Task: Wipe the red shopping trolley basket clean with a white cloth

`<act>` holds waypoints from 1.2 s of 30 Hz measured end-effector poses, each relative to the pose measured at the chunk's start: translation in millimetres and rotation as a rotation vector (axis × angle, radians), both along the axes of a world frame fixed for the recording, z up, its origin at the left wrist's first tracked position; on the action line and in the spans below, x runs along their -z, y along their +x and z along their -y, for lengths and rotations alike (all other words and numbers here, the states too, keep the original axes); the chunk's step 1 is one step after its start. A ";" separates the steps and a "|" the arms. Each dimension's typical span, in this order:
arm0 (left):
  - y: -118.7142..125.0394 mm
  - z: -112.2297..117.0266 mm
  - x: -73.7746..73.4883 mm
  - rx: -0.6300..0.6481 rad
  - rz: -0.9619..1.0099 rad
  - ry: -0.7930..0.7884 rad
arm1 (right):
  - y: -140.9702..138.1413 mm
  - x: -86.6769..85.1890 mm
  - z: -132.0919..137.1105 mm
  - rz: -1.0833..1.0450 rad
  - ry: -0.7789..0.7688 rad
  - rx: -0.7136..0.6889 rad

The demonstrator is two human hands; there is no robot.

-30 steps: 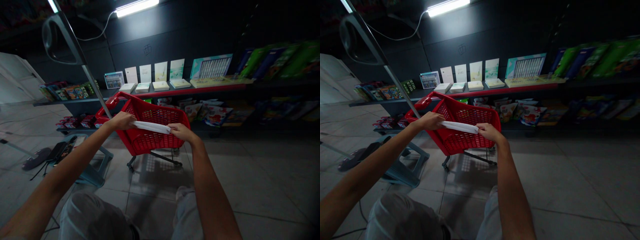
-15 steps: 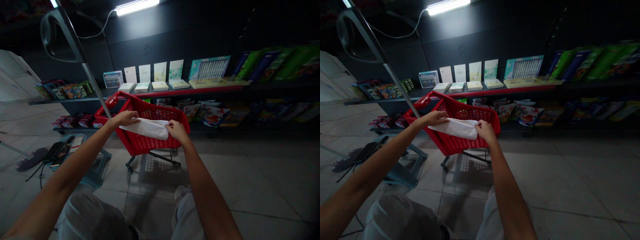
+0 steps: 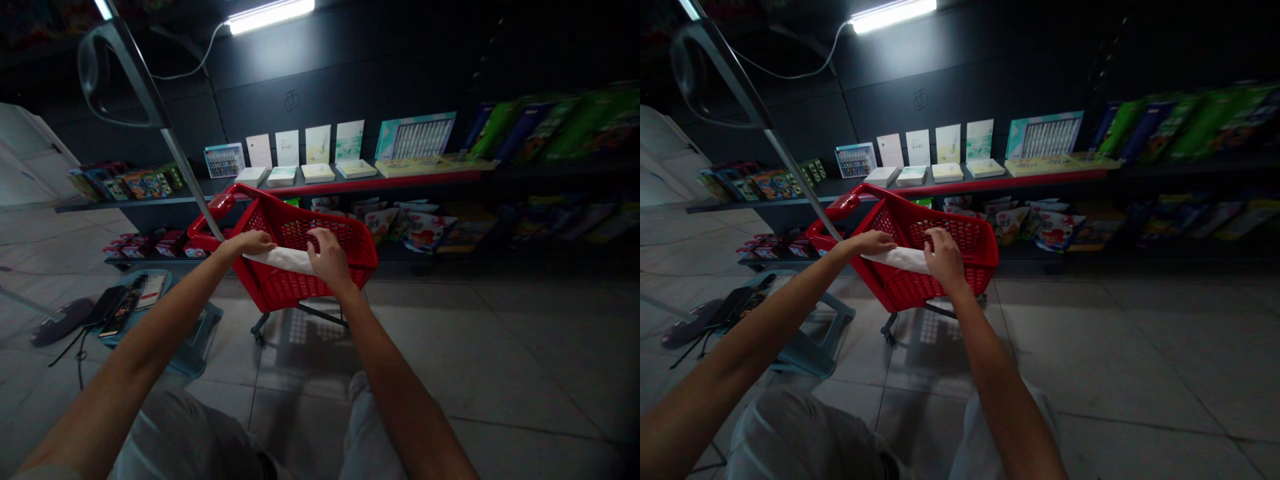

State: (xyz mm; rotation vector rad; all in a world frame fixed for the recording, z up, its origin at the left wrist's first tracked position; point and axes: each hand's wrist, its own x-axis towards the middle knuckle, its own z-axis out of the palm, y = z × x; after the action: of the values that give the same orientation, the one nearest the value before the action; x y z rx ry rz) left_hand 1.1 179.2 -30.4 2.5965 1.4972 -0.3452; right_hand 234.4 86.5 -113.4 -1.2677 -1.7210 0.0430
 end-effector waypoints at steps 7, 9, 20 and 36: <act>-7.9 7.1 -13.1 -0.075 -0.050 0.173 | -60.0 29.8 2.4 0.337 -0.170 -0.093; -12.9 7.7 -16.4 -0.125 -0.097 0.213 | -60.0 31.9 1.5 0.383 -0.191 -0.045; -39.0 -2.3 -3.8 -0.230 -0.060 0.419 | 30.8 48.8 11.5 0.549 -0.288 0.109; -72.0 -5.7 8.8 -0.349 -0.056 0.451 | 22.0 52.7 23.0 0.473 -0.423 0.185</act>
State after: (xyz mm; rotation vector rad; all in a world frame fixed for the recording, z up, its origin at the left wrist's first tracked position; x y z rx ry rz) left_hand -70.9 184.9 -39.2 2.5627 2.2234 -0.0422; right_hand 256.3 63.4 -166.2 -1.8591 -2.0528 -0.0035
